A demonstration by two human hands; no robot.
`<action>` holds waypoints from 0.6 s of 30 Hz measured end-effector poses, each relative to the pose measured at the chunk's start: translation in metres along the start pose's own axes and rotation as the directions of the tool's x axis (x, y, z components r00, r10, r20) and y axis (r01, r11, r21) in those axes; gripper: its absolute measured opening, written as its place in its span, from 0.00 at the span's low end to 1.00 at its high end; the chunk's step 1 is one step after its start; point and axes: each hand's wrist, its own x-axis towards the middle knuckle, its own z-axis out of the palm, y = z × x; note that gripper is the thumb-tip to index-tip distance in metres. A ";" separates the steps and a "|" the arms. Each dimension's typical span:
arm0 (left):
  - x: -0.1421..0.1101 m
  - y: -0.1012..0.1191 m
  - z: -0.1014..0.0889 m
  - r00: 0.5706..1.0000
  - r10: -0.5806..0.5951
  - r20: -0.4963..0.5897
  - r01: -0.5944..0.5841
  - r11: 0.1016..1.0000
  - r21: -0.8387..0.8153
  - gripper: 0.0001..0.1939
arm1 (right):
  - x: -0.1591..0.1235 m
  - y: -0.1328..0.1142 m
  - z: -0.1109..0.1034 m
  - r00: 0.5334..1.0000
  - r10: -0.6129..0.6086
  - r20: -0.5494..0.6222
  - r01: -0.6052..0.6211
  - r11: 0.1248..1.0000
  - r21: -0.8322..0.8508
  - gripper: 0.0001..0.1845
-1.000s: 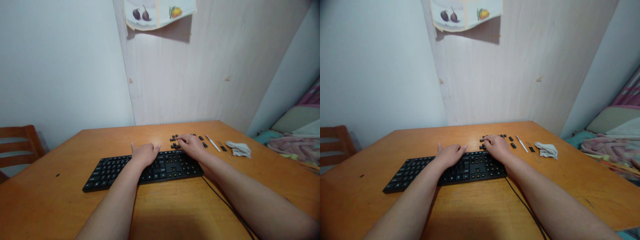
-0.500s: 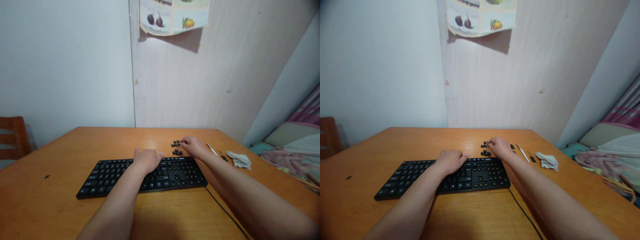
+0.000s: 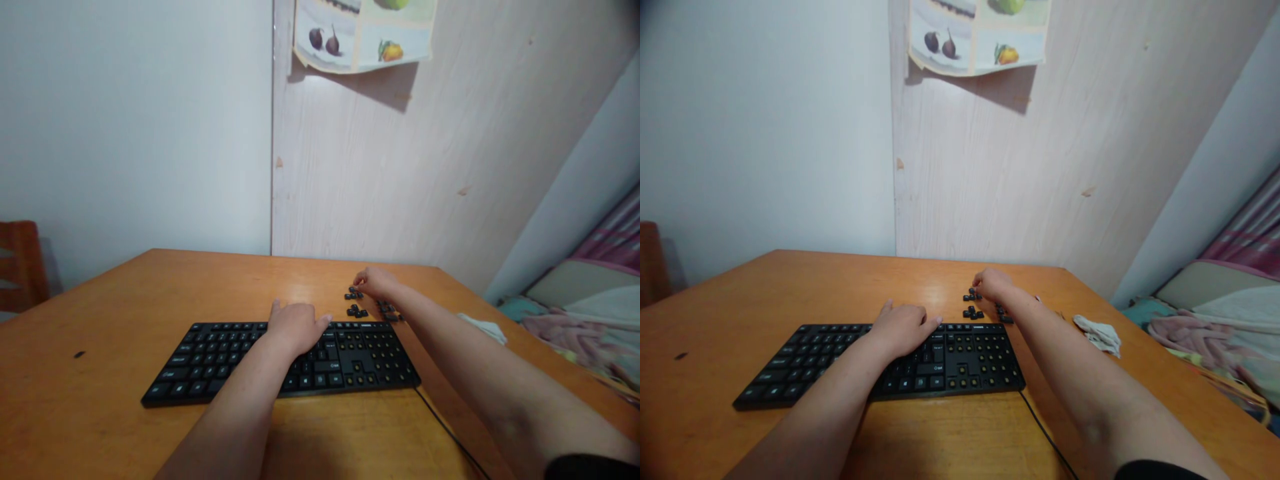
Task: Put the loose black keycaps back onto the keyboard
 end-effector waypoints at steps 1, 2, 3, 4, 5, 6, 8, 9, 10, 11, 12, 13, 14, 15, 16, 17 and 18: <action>0.000 0.000 0.000 1.000 0.000 0.000 0.000 1.000 0.003 0.33 | 0.003 0.000 0.000 1.000 -0.007 0.014 0.007 1.000 -0.002 0.18; 0.000 0.001 0.000 1.000 0.000 0.000 0.000 1.000 0.007 0.33 | 0.006 0.000 0.000 1.000 -0.012 0.026 0.012 1.000 -0.003 0.18; -0.001 0.001 0.000 1.000 0.001 -0.002 -0.001 1.000 0.012 0.33 | 0.009 0.000 0.000 0.999 -0.015 0.039 0.015 1.000 -0.004 0.18; -0.001 0.001 0.000 1.000 0.003 -0.004 -0.003 1.000 0.015 0.33 | 0.012 0.000 0.000 0.999 -0.017 0.051 0.018 1.000 -0.004 0.18; 0.000 0.001 0.000 1.000 0.007 -0.006 -0.007 1.000 0.015 0.33 | 0.014 0.000 0.001 0.998 -0.020 0.062 0.021 1.000 -0.004 0.17; 0.000 0.001 0.001 1.000 0.011 -0.008 -0.011 1.000 0.015 0.33 | 0.017 0.000 0.001 0.997 -0.024 0.072 0.024 1.000 -0.004 0.17; 0.000 0.000 0.002 1.000 0.019 -0.013 -0.019 1.000 0.012 0.33 | 0.021 0.000 0.002 0.995 -0.032 0.090 0.033 0.999 -0.007 0.17; 0.000 0.000 0.003 1.000 0.020 -0.015 -0.020 1.000 0.012 0.33 | 0.023 0.001 0.003 0.995 -0.037 0.097 0.038 0.999 -0.010 0.17; 0.001 0.000 0.004 1.000 0.021 -0.018 -0.021 1.000 0.012 0.33 | 0.024 0.001 0.003 0.994 -0.040 0.104 0.042 0.999 -0.013 0.17; 0.001 0.000 0.004 1.000 0.021 -0.020 -0.020 1.000 0.014 0.33 | 0.025 0.001 0.004 0.993 -0.042 0.111 0.044 0.999 -0.016 0.17; 0.001 0.000 0.004 1.000 0.019 -0.020 -0.019 1.000 0.016 0.33 | 0.025 0.001 0.004 0.992 -0.044 0.118 0.046 0.999 -0.018 0.17; 0.001 0.000 0.004 1.000 0.016 -0.017 -0.016 1.000 0.017 0.33 | 0.026 0.001 0.004 0.991 -0.045 0.123 0.048 0.999 -0.020 0.17; 0.001 0.000 0.004 1.000 0.015 -0.013 -0.014 1.000 0.016 0.33 | 0.027 0.002 0.004 0.991 -0.047 0.127 0.050 0.999 -0.020 0.17; 0.001 0.000 0.003 1.000 0.014 -0.010 -0.013 1.000 0.016 0.33 | 0.027 0.002 0.005 0.990 -0.049 0.129 0.052 0.998 -0.020 0.17; 0.000 0.001 0.003 1.000 0.013 -0.007 -0.012 1.000 0.014 0.33 | 0.028 0.002 0.005 0.990 -0.051 0.131 0.054 0.998 -0.019 0.17; 0.000 0.001 0.002 1.000 0.014 -0.005 -0.014 1.000 0.013 0.33 | 0.029 0.003 0.006 0.990 -0.052 0.132 0.055 0.998 -0.018 0.17; 0.000 0.001 0.002 1.000 0.016 -0.006 -0.016 1.000 0.013 0.32 | 0.029 0.003 0.007 0.990 -0.051 0.133 0.053 0.998 -0.017 0.17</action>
